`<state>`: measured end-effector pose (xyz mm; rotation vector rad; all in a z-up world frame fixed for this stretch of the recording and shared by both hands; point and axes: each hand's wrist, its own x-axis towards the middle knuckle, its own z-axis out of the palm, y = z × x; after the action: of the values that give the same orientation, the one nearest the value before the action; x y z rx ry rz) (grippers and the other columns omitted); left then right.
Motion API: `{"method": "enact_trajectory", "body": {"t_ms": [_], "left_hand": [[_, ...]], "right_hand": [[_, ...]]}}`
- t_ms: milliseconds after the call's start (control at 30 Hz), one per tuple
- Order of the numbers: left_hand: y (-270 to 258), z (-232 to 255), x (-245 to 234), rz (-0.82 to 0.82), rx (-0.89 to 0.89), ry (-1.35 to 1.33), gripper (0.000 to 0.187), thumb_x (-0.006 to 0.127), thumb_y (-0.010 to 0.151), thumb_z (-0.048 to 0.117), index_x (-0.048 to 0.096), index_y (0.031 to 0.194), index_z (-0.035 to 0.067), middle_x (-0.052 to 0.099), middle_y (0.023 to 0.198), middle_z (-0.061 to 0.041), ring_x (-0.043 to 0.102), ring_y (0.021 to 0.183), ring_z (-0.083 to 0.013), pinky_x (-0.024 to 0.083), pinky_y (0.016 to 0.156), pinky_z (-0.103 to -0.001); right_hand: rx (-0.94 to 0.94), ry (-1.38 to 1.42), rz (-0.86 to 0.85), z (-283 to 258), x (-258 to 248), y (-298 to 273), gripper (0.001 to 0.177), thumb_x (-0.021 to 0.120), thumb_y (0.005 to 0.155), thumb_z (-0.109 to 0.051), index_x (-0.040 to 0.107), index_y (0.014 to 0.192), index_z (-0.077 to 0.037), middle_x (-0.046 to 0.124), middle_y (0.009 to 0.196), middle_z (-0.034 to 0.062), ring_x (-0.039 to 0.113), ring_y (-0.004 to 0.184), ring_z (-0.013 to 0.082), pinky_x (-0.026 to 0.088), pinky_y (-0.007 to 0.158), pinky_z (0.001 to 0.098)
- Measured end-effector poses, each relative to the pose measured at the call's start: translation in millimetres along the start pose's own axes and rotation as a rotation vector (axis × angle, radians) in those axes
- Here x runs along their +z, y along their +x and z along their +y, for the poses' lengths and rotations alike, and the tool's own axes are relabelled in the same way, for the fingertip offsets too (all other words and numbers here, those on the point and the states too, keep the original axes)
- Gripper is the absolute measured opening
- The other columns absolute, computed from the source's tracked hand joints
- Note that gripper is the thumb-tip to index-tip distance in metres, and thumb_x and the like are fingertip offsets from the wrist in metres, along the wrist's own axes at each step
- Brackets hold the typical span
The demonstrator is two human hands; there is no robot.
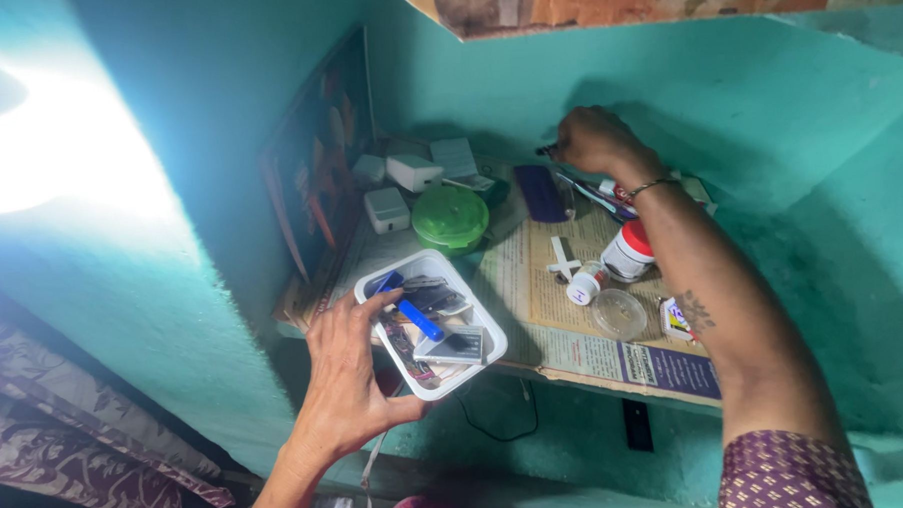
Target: The person gathers various small items from a cluttered shelf and places them into a white plastic container. They pick up a small notebook, a SIM card, a lighter, a small box, a tube of toothpaste, a comb, a pair of scissors, and a small photograph, placing each into the container.
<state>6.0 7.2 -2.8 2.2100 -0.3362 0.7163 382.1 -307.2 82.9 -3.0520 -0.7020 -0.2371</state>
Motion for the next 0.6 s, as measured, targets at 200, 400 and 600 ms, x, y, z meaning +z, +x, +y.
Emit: {"method": "enact_trajectory", "body": {"t_ms": [200,400,600], "left_hand": [[0.6,1.5,0.1,0.002,-0.002,0.017,0.110,0.089,0.044,0.038,0.044,0.142,0.012,0.047,0.134,-0.020,0.043,0.130,-0.0413,0.025,0.112,-0.054],[-0.5,3.9,-2.8,-0.003,0.013,-0.023,0.108,0.090,0.048,0.038,0.043,0.143,0.012,0.048,0.137,-0.020,0.043,0.131,-0.0417,0.026,0.111,-0.053],[-1.8,4.2,-3.4,-0.011,-0.002,-0.004,0.114,0.089,0.047,0.036,0.041,0.147,0.013,0.047,0.139,-0.021,0.043,0.130,-0.0415,0.026,0.112,-0.053]], "right_hand": [[0.207,0.254,-0.239,6.7,23.3,-33.6,0.020,0.081,0.081,-0.019,0.075,0.085,0.000,0.077,0.081,0.0187,0.077,0.071,0.0341,0.059,0.068,0.0456],[0.137,-0.186,-0.088,22.9,42.6,-35.1,0.034,0.093,0.069,-0.025,0.078,0.080,0.003,0.076,0.078,0.0225,0.070,0.072,0.0314,0.057,0.070,0.0420],[0.319,-0.072,-0.211,8.1,31.1,-48.1,0.037,0.088,0.073,-0.024,0.077,0.092,0.005,0.076,0.092,0.0247,0.077,0.089,0.0357,0.060,0.081,0.0440]]}}
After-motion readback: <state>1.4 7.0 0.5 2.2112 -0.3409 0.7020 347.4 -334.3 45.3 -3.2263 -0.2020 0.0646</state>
